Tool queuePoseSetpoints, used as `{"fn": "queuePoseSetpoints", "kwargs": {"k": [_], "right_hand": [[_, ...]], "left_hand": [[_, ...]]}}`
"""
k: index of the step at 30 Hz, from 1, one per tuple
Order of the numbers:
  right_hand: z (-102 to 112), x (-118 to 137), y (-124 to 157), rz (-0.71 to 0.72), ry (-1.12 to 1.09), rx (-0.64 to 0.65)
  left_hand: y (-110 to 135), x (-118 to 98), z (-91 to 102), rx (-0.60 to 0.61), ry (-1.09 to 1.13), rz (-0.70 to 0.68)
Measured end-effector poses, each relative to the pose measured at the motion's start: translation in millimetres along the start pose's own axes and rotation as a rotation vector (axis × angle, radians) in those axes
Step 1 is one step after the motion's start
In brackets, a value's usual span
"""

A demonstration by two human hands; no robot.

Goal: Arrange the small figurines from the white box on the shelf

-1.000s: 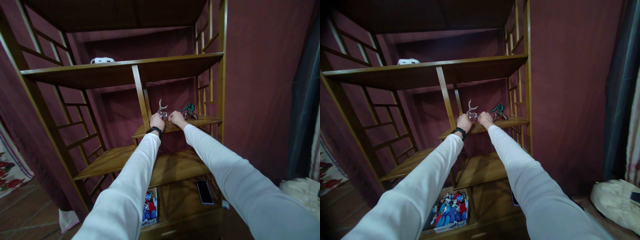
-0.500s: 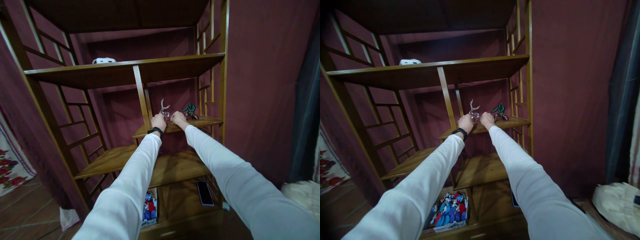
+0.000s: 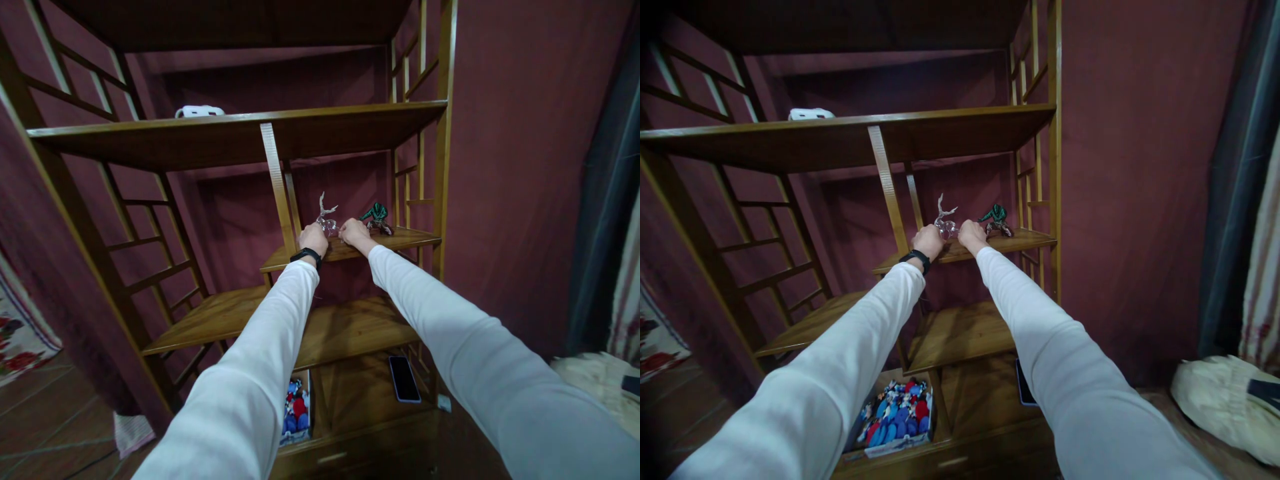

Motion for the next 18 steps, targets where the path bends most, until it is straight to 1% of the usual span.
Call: {"fn": "queuePoseSetpoints", "kwargs": {"k": [3,7,10,12,15,17,18], "right_hand": [[0.7,-1.8,-0.4,-0.008,-0.005,0.0],[4.6,-4.5,1.0,-0.014,-0.04,0.008],[10.1,-6.2,7.4,0.025,-0.076,0.003],[16.9,-10.0,15.6,0.077,-0.098,-0.042],[32.9,-26.8,29.7,0.144,-0.118,-0.121],[46.8,-48.0,34.0,0.129,-0.118,-0.164],[54.5,-61.5,33.1,0.091,-0.109,-0.193]], "left_hand": [[-0.8,0.6,-1.0,0.014,-0.006,0.004],[0.5,0.1,-1.2,0.01,-0.02,-0.037],[2.1,-0.3,-1.7,-0.004,-0.041,-0.066],[2.5,-0.6,-2.1,-0.016,-0.048,-0.08],[1.9,-0.5,-2.8,-0.023,-0.058,-0.089],[1.4,-0.6,-3.0,-0.016,-0.066,-0.094],[1.2,-0.7,-2.9,-0.009,-0.07,-0.095]]}}
Point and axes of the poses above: each hand's wrist, its own y-axis away from the middle knuckle, its own z-axis out of the back of the hand, x = y × z, the point moved 4 cm from there along -y, towards the middle knuckle, and after that the axes turned 11 degrees about -x, right-handed, at the moved point
